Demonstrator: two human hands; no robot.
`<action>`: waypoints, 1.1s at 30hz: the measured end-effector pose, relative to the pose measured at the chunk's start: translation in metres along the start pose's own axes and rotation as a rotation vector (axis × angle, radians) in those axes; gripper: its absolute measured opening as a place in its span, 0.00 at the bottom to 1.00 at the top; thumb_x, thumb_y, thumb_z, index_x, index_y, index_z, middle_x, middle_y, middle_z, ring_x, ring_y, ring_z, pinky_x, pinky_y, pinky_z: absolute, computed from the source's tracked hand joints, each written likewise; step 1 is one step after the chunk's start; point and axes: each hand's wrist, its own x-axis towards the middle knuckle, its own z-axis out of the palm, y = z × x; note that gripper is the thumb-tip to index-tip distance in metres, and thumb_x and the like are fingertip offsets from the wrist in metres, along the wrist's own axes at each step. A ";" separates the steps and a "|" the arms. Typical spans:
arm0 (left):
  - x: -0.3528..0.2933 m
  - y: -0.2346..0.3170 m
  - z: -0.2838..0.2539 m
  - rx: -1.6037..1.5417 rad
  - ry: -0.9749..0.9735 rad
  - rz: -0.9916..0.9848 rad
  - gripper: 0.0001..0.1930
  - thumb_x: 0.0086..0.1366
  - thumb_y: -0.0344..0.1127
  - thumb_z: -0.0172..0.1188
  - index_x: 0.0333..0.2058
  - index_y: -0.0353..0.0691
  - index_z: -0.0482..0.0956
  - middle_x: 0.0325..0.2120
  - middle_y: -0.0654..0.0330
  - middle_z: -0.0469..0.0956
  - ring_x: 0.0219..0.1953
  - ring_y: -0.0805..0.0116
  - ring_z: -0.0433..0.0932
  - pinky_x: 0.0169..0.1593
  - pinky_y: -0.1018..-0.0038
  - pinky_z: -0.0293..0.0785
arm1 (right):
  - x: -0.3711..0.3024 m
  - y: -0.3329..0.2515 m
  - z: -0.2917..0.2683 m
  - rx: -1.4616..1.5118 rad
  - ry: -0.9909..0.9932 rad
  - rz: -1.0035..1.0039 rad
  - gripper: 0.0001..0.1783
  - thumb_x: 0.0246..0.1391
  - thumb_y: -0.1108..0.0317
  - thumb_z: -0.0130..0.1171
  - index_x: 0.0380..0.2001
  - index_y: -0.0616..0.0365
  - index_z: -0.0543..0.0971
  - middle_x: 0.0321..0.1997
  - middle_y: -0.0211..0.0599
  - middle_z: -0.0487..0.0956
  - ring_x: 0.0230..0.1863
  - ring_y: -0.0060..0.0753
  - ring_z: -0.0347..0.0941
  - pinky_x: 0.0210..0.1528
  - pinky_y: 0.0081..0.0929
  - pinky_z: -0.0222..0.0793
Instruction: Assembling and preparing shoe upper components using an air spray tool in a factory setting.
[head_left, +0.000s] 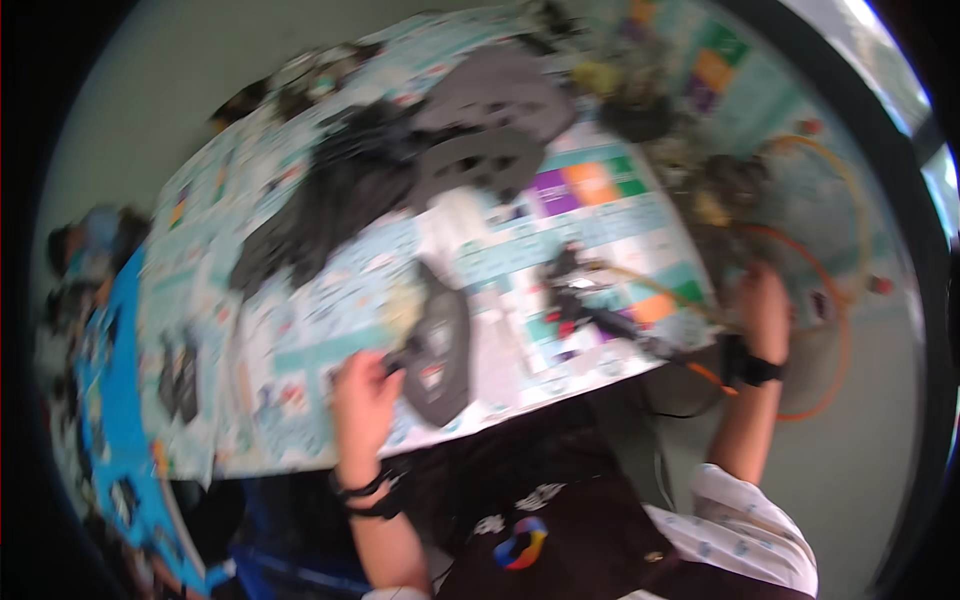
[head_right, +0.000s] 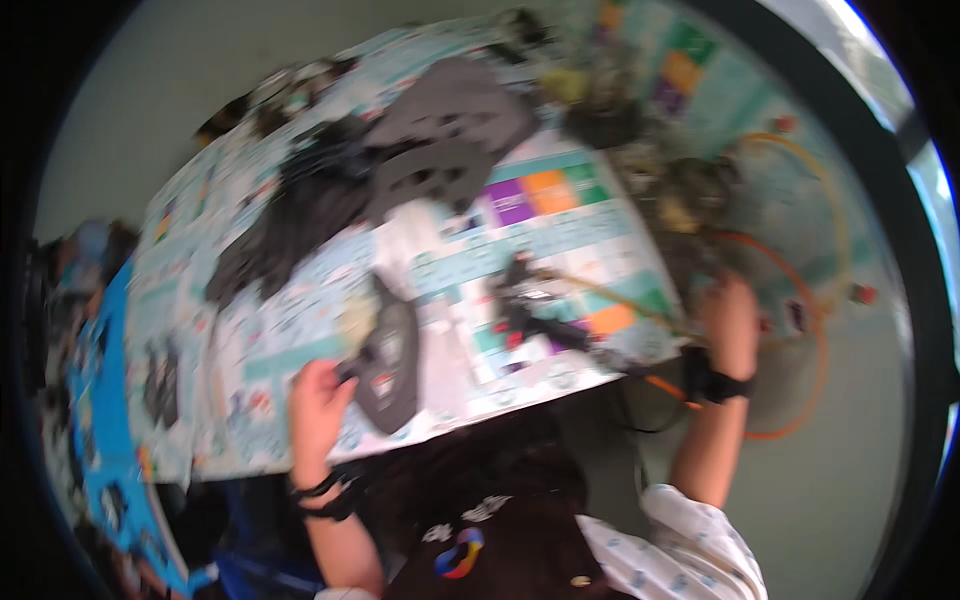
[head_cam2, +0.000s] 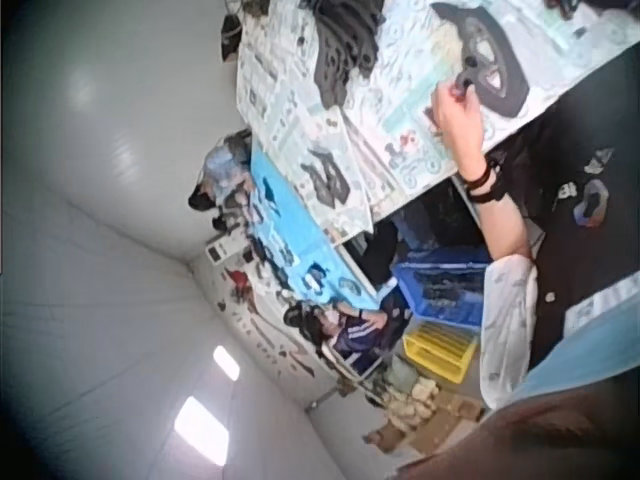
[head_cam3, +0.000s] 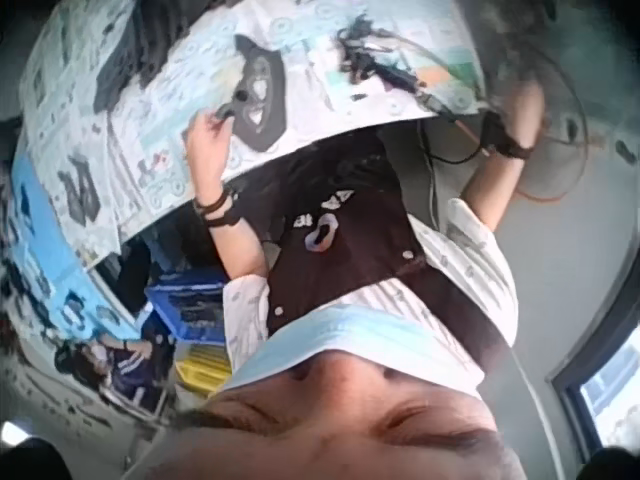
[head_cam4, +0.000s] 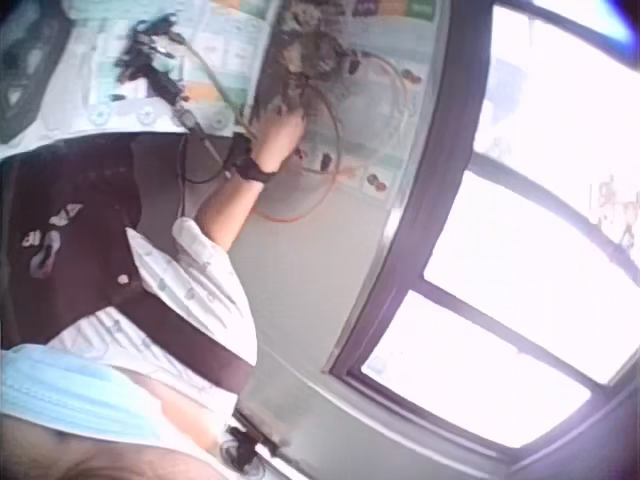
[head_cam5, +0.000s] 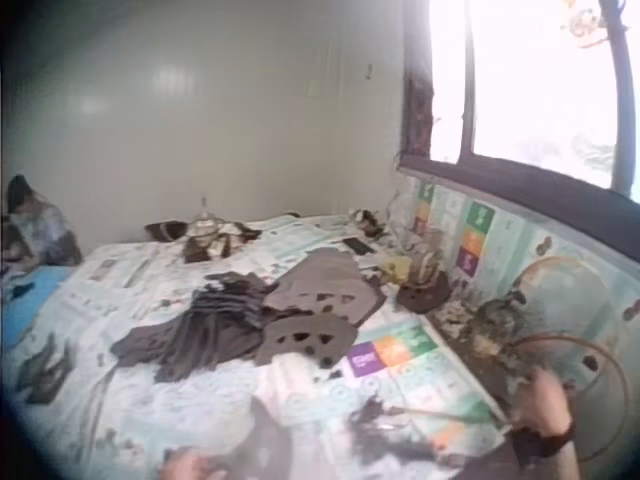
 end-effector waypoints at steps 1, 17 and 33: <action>0.001 0.007 0.004 -0.075 -0.007 -0.042 0.12 0.63 0.26 0.68 0.44 0.35 0.77 0.30 0.57 0.79 0.29 0.67 0.78 0.36 0.71 0.76 | 0.001 -0.021 -0.021 0.061 -0.104 0.138 0.19 0.59 0.70 0.55 0.50 0.69 0.80 0.48 0.61 0.82 0.52 0.62 0.79 0.55 0.48 0.73; -0.028 0.084 -0.032 -1.459 0.015 -0.432 0.04 0.76 0.28 0.53 0.46 0.39 0.73 0.40 0.59 0.83 0.38 0.73 0.84 0.41 0.76 0.82 | -0.067 -0.225 -0.070 1.224 -0.646 -0.001 0.11 0.70 0.72 0.54 0.48 0.66 0.81 0.38 0.33 0.85 0.40 0.18 0.78 0.39 0.17 0.67; -0.059 0.108 -0.031 -1.069 0.210 -0.246 0.05 0.76 0.26 0.53 0.46 0.36 0.68 0.32 0.58 0.80 0.27 0.71 0.82 0.27 0.75 0.83 | -0.082 -0.295 -0.058 1.590 -1.052 0.114 0.13 0.73 0.66 0.57 0.46 0.65 0.82 0.29 0.31 0.81 0.25 0.22 0.79 0.22 0.16 0.63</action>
